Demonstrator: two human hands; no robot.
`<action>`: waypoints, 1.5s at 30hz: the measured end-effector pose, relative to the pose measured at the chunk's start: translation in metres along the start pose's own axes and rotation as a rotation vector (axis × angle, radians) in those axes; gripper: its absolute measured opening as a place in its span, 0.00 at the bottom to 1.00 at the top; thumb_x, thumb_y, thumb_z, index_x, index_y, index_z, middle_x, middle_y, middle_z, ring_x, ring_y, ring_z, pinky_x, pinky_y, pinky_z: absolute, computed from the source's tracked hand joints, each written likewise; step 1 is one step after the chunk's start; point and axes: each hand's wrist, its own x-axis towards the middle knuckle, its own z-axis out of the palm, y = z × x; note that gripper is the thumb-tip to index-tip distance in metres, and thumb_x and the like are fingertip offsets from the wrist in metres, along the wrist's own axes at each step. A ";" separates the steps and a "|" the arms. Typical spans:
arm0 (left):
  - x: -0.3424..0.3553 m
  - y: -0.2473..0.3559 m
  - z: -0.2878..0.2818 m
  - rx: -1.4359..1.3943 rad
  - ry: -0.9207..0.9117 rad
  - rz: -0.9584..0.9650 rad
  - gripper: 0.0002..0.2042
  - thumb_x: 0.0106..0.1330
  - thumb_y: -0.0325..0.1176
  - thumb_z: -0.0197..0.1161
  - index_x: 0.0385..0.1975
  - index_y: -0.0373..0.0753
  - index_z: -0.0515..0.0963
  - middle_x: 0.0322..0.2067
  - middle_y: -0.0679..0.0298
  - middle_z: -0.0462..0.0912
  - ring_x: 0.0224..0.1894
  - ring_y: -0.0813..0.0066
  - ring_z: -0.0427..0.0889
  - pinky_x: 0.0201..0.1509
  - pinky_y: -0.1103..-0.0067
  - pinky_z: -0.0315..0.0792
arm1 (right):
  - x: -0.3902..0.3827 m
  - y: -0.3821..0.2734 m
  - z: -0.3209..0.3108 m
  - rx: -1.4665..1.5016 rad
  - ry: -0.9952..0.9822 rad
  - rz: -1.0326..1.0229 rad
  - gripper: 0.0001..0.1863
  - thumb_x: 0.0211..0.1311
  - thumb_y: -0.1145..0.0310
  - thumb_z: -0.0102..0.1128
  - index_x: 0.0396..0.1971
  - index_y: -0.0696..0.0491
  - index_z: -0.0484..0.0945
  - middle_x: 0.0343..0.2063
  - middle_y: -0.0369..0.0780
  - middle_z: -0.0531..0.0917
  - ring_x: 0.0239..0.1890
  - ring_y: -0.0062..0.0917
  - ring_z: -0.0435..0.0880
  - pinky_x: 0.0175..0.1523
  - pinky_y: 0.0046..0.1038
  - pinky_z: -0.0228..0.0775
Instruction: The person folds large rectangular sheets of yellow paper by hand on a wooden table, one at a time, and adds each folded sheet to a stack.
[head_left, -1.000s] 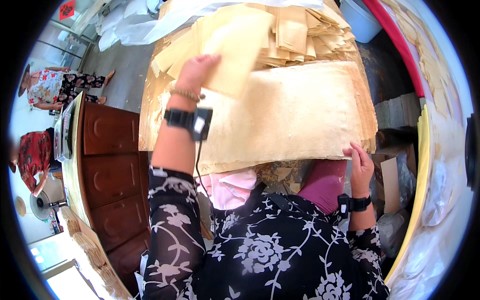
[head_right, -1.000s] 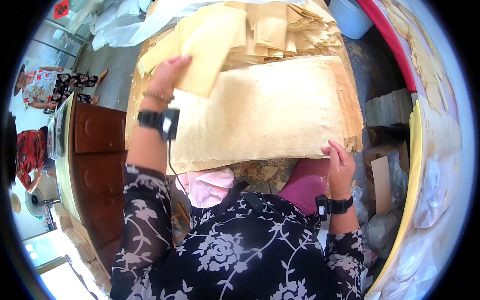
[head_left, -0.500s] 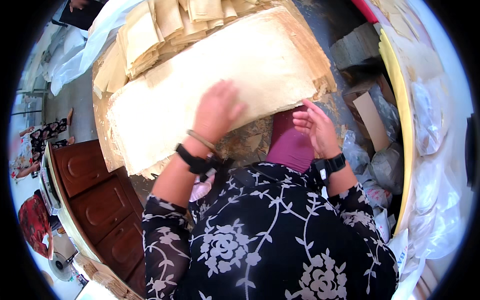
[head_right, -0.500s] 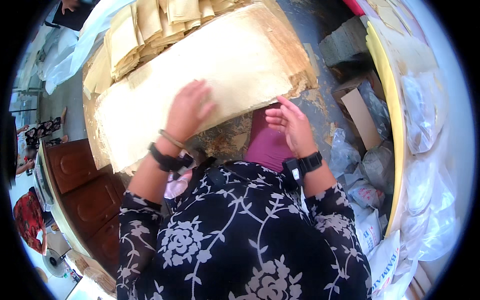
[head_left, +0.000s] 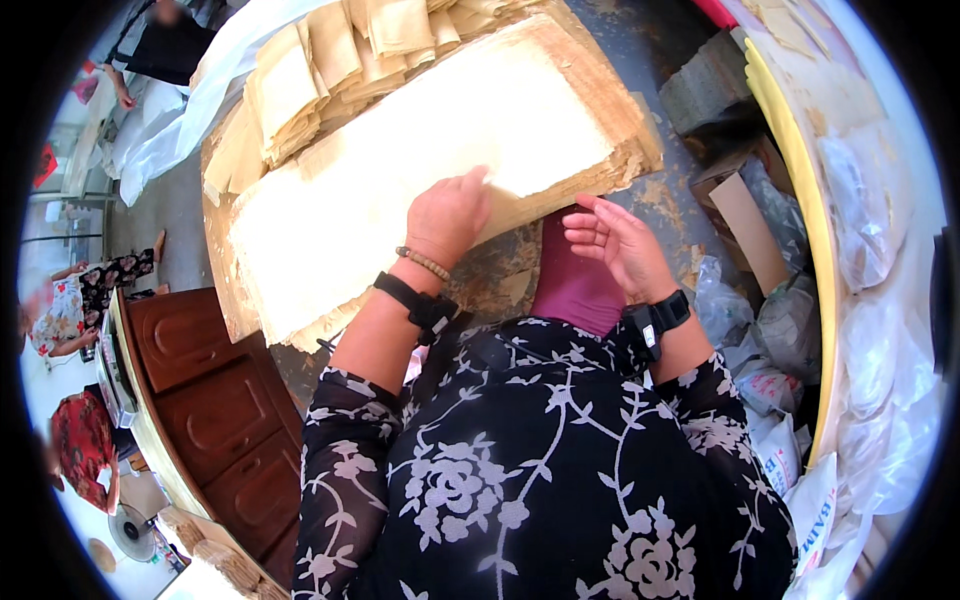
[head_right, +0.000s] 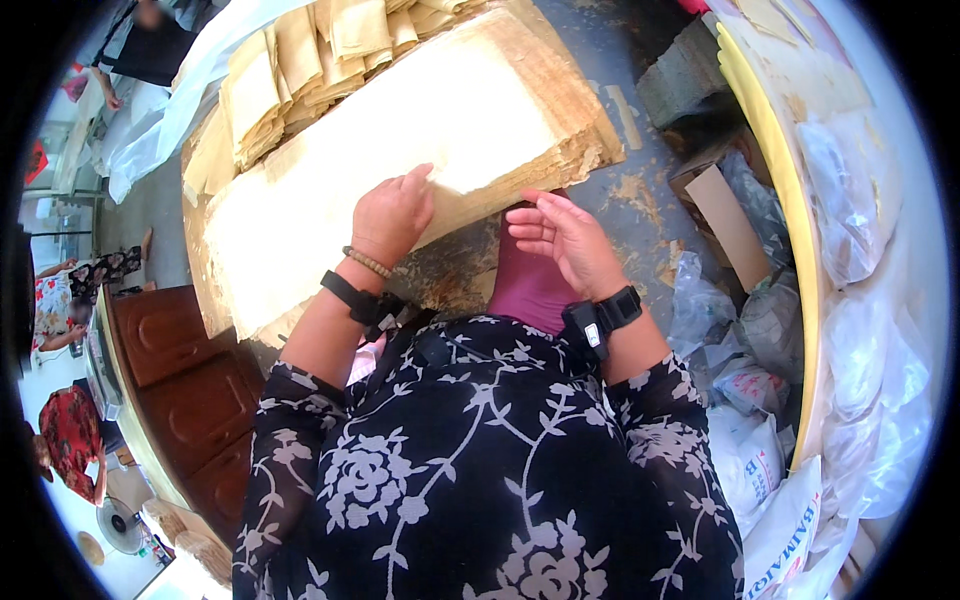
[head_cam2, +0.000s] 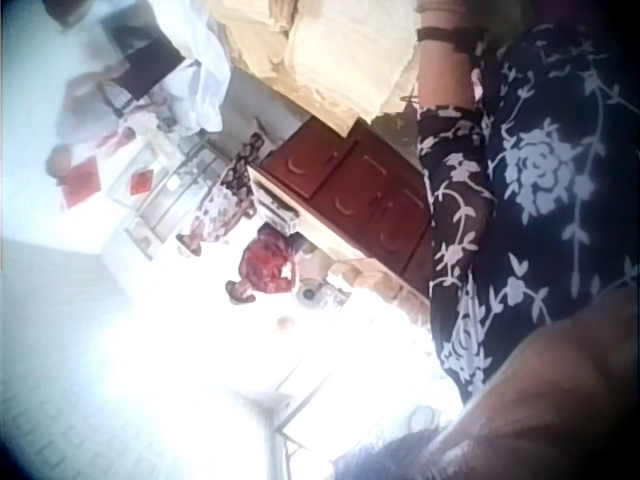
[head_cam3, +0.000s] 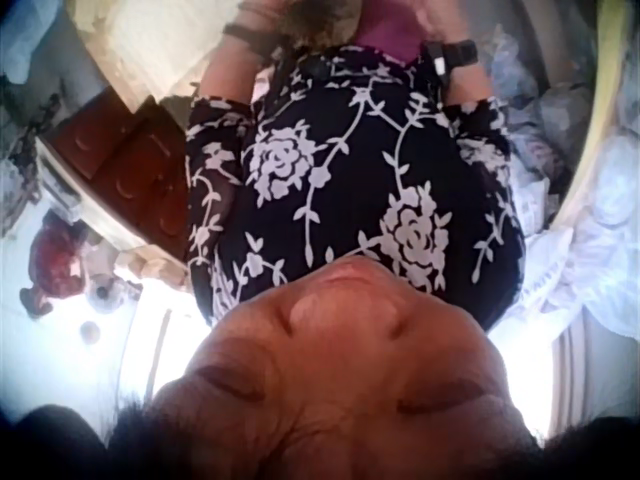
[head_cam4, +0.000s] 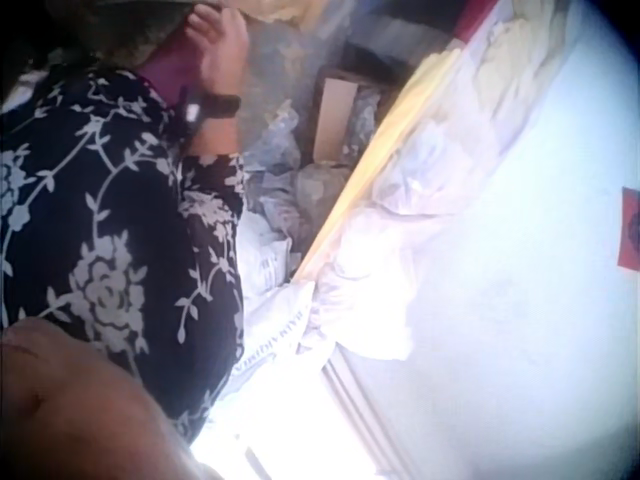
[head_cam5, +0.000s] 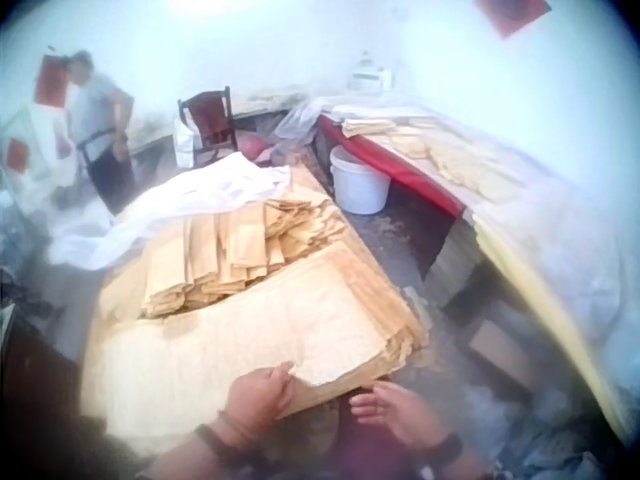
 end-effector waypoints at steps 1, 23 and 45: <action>-0.002 0.001 0.003 0.022 0.068 0.011 0.11 0.56 0.33 0.61 0.40 0.44 0.76 0.31 0.64 0.82 0.36 0.64 0.82 0.37 0.70 0.77 | 0.003 0.000 0.010 -0.020 0.001 -0.021 0.21 0.73 0.61 0.46 0.58 0.59 0.68 0.41 0.44 0.83 0.43 0.28 0.84 0.48 0.28 0.78; -0.079 -0.052 -0.010 -0.268 -0.007 -0.643 0.20 0.66 0.45 0.55 0.53 0.42 0.74 0.45 0.47 0.81 0.46 0.49 0.82 0.50 0.61 0.75 | 0.051 -0.101 0.212 -0.165 -0.114 -0.395 0.22 0.70 0.59 0.52 0.49 0.65 0.70 0.44 0.48 0.81 0.43 0.40 0.86 0.44 0.29 0.80; -0.130 -0.125 -0.121 -1.161 1.048 -1.100 0.20 0.73 0.37 0.50 0.55 0.25 0.70 0.52 0.52 0.78 0.50 0.58 0.80 0.56 0.67 0.75 | 0.060 0.029 0.031 0.061 0.194 -0.059 0.19 0.70 0.60 0.53 0.57 0.51 0.69 0.50 0.39 0.81 0.50 0.29 0.82 0.51 0.36 0.79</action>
